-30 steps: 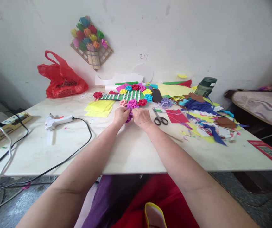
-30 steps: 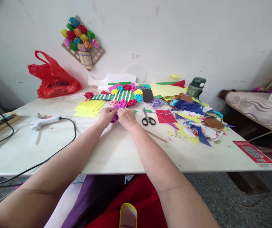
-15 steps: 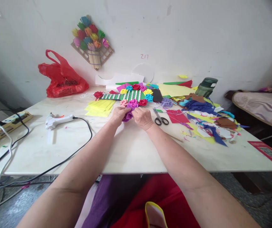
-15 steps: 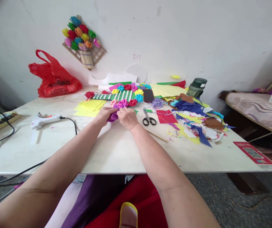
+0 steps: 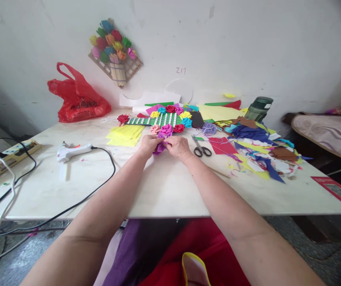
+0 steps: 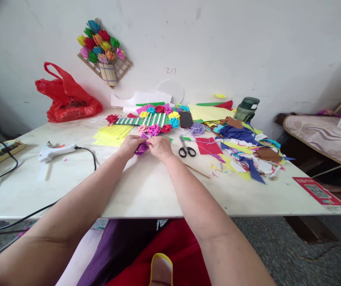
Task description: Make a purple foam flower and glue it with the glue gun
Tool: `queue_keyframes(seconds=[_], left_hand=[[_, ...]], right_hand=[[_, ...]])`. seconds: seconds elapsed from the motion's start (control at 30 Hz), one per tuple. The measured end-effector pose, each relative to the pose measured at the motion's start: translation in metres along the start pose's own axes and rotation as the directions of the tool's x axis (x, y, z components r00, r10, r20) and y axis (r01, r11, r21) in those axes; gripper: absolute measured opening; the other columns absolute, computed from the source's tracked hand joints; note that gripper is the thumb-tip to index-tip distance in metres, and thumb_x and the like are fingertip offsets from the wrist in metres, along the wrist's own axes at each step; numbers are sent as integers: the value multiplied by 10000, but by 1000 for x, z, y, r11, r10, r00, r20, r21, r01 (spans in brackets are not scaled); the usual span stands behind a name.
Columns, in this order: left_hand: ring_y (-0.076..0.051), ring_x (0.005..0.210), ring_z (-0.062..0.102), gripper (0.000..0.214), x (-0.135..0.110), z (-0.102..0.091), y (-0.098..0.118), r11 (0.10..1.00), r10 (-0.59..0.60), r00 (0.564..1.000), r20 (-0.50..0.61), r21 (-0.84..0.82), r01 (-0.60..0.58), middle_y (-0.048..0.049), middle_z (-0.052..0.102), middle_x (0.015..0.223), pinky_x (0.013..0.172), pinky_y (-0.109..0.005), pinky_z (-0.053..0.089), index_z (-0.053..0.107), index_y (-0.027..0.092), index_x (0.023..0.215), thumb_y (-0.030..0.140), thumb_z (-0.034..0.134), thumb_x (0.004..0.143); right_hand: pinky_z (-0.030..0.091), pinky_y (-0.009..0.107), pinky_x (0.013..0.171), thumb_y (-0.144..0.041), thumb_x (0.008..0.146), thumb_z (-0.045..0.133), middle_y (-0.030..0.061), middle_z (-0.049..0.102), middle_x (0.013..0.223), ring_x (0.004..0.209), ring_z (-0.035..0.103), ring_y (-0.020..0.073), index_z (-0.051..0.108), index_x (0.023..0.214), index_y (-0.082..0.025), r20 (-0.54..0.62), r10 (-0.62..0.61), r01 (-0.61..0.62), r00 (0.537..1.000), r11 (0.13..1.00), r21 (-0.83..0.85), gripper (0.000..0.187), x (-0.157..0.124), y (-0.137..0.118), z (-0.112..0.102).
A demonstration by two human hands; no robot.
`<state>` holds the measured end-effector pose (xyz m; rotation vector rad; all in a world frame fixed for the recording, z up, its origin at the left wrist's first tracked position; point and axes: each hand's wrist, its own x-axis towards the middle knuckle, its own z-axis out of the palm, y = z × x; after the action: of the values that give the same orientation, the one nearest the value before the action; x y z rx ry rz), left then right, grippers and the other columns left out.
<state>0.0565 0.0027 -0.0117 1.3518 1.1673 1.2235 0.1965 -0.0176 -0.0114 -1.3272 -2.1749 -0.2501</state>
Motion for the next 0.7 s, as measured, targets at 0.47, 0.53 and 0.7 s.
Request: queue_keyframes(seconds=[0.47,0.53,0.7], left_hand=[[-77,415,444,179,6,-1,-5,974,-25,1000,-6,-223,23,11,506,446,434,-217,328,558,112,489,208,709,481],[-82,416,458,194,5,-2,-4,970,-20,1000,17,-242,24,3,516,448,436,-216,338,582,103,525,231,724,494],[-103,422,500,198,1,-2,0,949,-50,999,22,-311,54,-13,546,462,467,-241,413,597,92,591,233,721,527]], right_hand=[[303,288,605,-131,844,415,91,635,768,728,505,177,655,788,-139,3,-292,287,956,938,-196,247,-2,-6,-6],[325,286,619,-159,847,421,83,640,796,754,518,182,659,858,-151,-58,-259,248,964,958,-145,238,-3,-3,-4],[393,277,689,-158,779,469,66,639,872,814,551,185,616,1066,-156,-253,15,5,967,997,80,323,-4,8,-3]])
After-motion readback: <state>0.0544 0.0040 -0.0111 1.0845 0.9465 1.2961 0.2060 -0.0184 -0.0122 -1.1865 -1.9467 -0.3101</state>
